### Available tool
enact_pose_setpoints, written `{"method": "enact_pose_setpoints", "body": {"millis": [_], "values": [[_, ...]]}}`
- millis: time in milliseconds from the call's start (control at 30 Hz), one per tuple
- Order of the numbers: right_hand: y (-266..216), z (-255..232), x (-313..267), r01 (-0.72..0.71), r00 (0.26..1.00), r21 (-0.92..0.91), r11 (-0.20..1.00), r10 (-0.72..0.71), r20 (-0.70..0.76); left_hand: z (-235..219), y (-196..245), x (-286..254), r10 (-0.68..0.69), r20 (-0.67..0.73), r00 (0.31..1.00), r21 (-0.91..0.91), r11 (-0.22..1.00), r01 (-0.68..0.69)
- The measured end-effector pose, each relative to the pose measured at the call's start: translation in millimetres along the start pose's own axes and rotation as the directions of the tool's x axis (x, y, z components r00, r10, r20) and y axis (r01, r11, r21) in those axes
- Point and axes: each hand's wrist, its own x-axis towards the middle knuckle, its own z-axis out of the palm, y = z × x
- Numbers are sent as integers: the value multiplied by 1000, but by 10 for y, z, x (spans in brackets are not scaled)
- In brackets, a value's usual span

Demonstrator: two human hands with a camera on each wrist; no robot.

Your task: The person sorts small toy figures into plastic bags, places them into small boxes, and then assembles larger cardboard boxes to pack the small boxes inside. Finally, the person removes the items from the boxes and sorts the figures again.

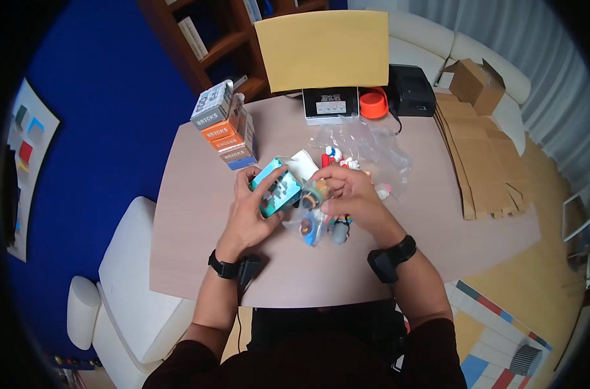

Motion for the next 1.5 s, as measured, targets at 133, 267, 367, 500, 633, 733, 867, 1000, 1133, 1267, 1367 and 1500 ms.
{"method": "enact_pose_setpoints", "body": {"millis": [133,267,367,500,633,733,867,1000,1133,1267,1367,1500], "values": [[-170,164,-19,-157,987,-24,987,157,18,-37,45,-9,2,66,998,25,1000,-4],[-153,130,-16,-201,977,-116,973,207,44,-39,82,-33,13,90,996,61,998,-18],[-196,154,-22,-264,958,-111,958,274,85,-16,67,-24,-6,73,997,11,1000,5],[-146,143,-17,-296,949,-154,943,309,66,19,-7,-10,-10,-22,1000,-23,1000,10],[-185,152,-13,-268,954,-274,924,294,58,-14,27,-14,-20,-46,999,-13,1000,19],[-254,299,-36,-263,960,-170,950,275,51,-9,51,-21,44,-17,999,18,999,-44],[-180,211,-31,-262,943,-346,901,315,107,6,57,-23,85,-30,996,3,996,-85],[-147,204,-51,-248,942,-435,865,321,100,1,37,-27,157,-39,987,24,987,-156],[-232,210,-55,-231,944,-474,850,314,101,17,14,-23,118,-62,991,47,992,-115],[-90,84,-23,-219,951,-408,886,287,112,26,-33,-3,82,-171,982,53,996,-73],[-58,111,-24,-229,955,-360,904,280,94,27,-54,-1,45,-191,981,42,998,-37],[-99,113,-41,-265,933,-405,875,338,120,58,-46,-10,89,-183,979,38,996,-84]]}}
